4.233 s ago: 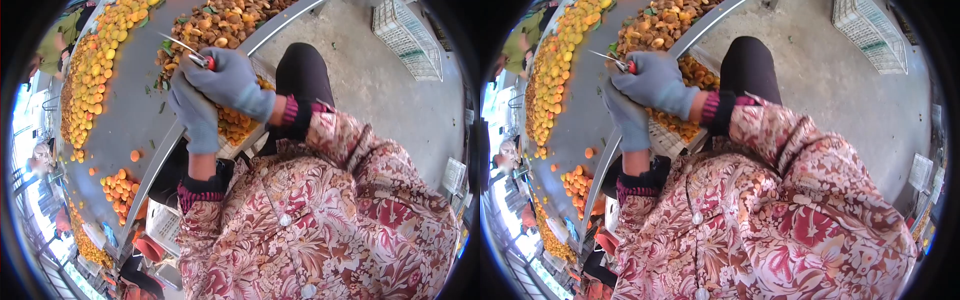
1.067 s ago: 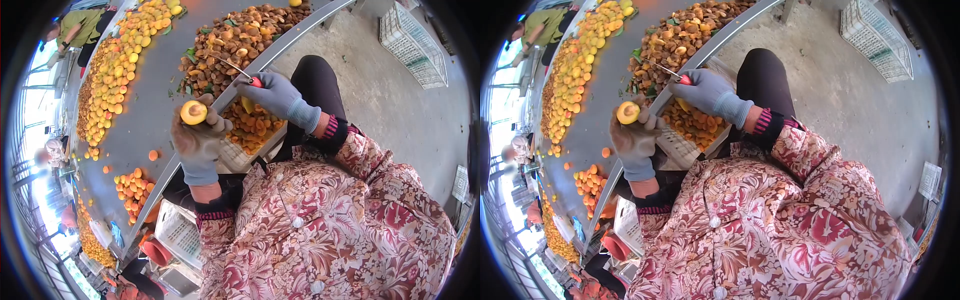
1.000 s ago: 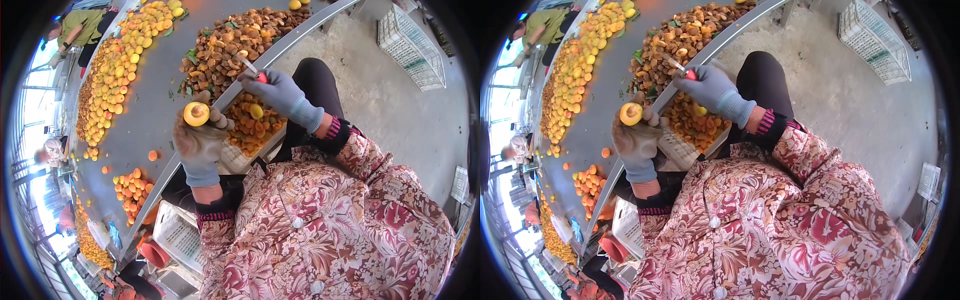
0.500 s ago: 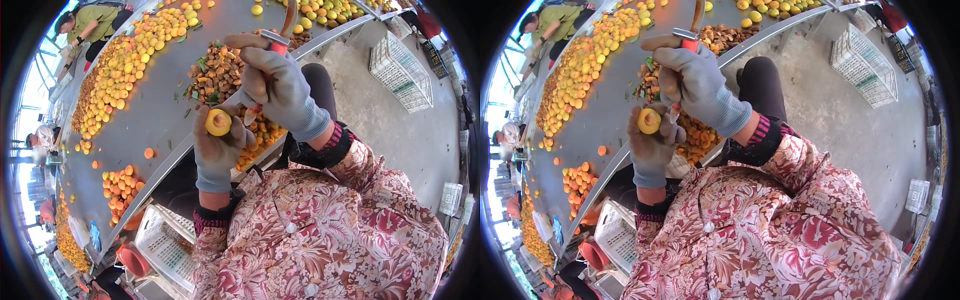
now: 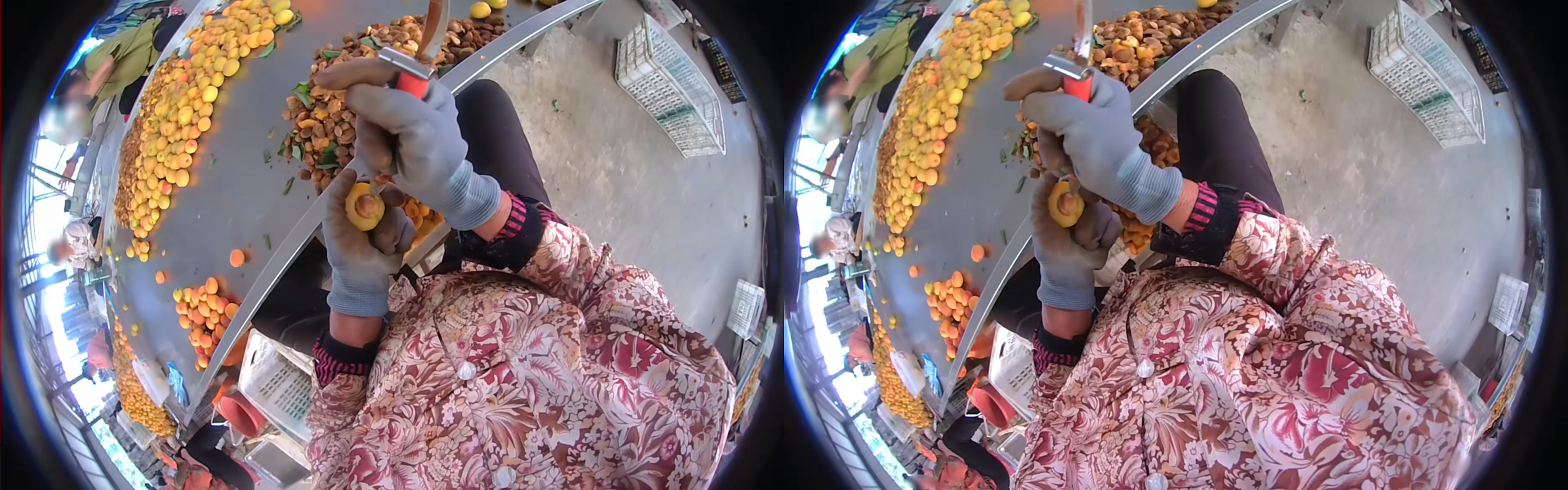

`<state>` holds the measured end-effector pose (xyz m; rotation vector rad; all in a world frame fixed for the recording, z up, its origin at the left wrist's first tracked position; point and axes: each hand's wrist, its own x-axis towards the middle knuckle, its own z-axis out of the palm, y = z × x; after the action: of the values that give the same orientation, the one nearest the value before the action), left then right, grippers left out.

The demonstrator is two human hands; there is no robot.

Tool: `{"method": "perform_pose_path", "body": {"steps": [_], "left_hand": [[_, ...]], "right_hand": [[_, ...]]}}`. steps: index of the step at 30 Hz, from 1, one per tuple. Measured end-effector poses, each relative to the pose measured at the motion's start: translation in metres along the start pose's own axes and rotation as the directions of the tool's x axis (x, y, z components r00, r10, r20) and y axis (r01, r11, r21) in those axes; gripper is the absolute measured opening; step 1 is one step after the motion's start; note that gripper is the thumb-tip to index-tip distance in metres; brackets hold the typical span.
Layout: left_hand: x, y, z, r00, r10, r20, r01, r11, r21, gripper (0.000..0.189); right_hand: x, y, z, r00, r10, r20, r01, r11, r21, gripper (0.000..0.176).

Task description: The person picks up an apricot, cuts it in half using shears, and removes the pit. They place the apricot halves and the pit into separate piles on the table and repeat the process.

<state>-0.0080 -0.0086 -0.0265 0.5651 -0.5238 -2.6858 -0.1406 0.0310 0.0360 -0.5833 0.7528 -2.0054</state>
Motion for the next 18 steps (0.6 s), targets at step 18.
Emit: {"method": "perform_pose_path", "body": {"steps": [18], "left_hand": [[-0.004,0.001,0.039,0.927,-0.029,-0.375,0.096,0.982,0.162,0.047]], "right_hand": [[0.012,0.009,-0.030,0.975,-0.221,-0.028,0.217,0.970,-0.111,0.018]]}}
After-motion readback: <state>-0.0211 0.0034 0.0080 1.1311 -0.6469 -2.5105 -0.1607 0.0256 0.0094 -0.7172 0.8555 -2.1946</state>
